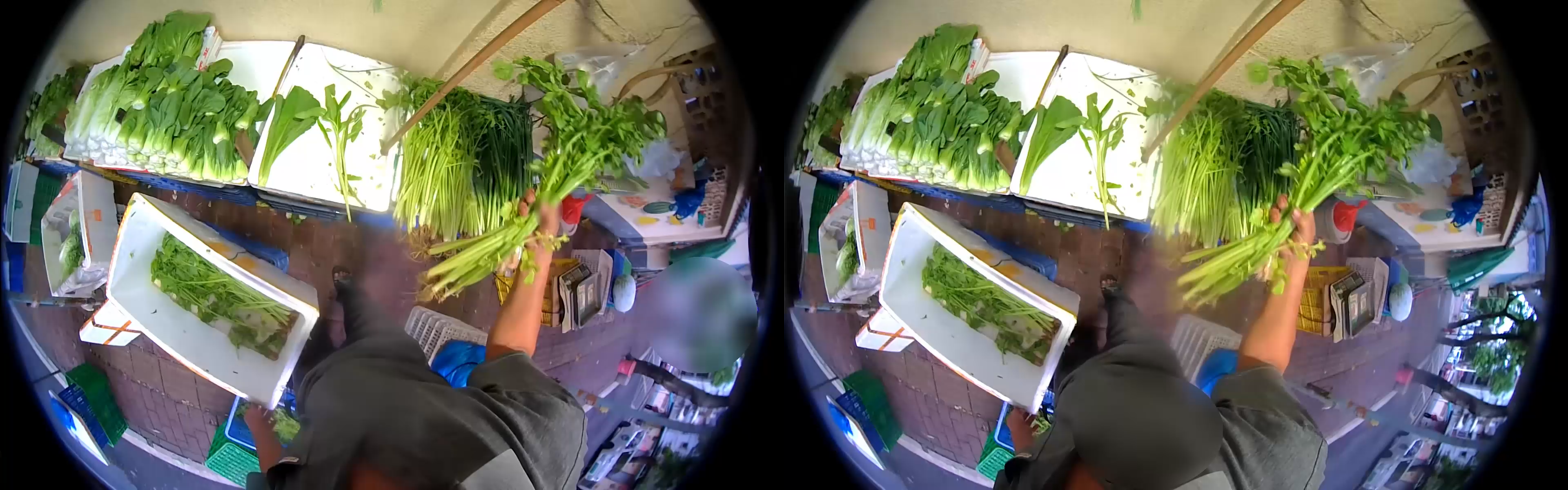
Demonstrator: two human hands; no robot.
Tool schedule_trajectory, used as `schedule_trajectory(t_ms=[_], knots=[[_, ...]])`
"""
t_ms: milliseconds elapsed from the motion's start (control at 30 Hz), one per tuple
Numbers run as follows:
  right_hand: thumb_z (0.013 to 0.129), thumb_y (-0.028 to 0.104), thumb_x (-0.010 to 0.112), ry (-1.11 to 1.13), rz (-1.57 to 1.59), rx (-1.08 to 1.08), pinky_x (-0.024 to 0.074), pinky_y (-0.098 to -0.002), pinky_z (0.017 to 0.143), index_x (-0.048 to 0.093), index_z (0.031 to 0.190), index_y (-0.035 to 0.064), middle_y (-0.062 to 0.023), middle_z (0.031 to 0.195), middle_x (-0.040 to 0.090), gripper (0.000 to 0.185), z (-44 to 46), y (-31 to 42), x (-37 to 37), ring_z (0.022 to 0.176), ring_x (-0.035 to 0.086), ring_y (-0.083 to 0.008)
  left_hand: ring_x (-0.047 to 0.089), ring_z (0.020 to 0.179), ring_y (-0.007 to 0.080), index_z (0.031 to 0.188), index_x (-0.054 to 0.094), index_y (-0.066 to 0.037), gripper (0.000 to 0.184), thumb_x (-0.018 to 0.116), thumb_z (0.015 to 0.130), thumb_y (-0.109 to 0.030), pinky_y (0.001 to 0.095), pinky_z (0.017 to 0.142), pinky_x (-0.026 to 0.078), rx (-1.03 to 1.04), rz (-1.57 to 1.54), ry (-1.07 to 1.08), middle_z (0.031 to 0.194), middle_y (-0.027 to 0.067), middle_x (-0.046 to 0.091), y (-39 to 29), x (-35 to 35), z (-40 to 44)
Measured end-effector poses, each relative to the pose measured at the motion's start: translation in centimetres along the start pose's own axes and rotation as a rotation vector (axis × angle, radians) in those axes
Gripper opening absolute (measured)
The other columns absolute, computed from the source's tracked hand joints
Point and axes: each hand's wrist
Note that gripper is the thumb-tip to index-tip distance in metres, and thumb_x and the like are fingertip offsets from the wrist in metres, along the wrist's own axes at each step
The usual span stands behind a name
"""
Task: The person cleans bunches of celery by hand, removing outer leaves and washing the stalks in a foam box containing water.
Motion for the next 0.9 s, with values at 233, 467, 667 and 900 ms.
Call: schedule_trajectory(t_ms=[233, 467, 667, 900], knots=[[0.088, 0.022, 0.076, -0.221, -0.81, 0.271, 0.059, -0.0411, 0.08, 0.047, 0.136, -0.0052, -0.0235, 0.116, 0.065, 0.063, 16.5, -14.9, -5.1, 0.09, 0.068, -0.0266, 0.063, 0.072, 0.0358, 0.107, 0.063, -0.008, 0.048, 0.085, 0.073, -0.032, 0.0463, 0.062, 0.051, 0.088, -0.002, 0.006, 0.082, 0.0129, 0.065, 7.4, -0.8, -3.2], [0.09, 0.029, 0.071, -0.223, -1.621, 0.448, 0.0536, -0.0486, 0.089, 0.03, 0.152, -0.01, -0.0344, 0.137, 0.054, 0.084, 22.0, -28.0, -9.9, 0.111, 0.063, -0.041, 0.063, 0.077, 0.0372, 0.1, 0.067, -0.007, 0.038, 0.082, 0.075, -0.033, 0.0472, 0.064, 0.051, 0.102, -0.012, -0.133, 0.089, 0.0151, 0.064, 6.5, 5.1, -9.7], [0.094, 0.033, 0.067, -0.236, -1.575, 0.458, 0.0528, -0.0517, 0.083, 0.032, 0.15, -0.0118, -0.0319, 0.123, 0.062, 0.08, 23.0, -27.9, -12.5, 0.1, 0.066, -0.042, 0.063, 0.08, 0.0385, 0.094, 0.07, -0.007, 0.032, 0.079, 0.078, -0.033, 0.048, 0.066, 0.051, 0.166, -0.016, -0.131, 0.094, 0.0169, 0.064, 5.2, 7.6, -11.3], [0.096, 0.044, 0.064, -0.234, -1.427, 0.293, 0.0499, -0.0472, 0.098, 0.032, 0.151, -0.0097, -0.0333, 0.141, 0.051, 0.083, 19.5, -23.9, -10.4, 0.12, 0.06, -0.0409, 0.064, 0.084, 0.0381, 0.09, 0.073, -0.008, 0.028, 0.077, 0.079, -0.034, 0.0481, 0.067, 0.052, 0.235, 0.013, -0.086, 0.102, 0.0172, 0.064, 3.1, 9.3, -11.8]])
Point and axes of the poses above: each hand's wrist, its own z-axis towards the middle knuckle, its own x-axis out of the palm, y = z × x
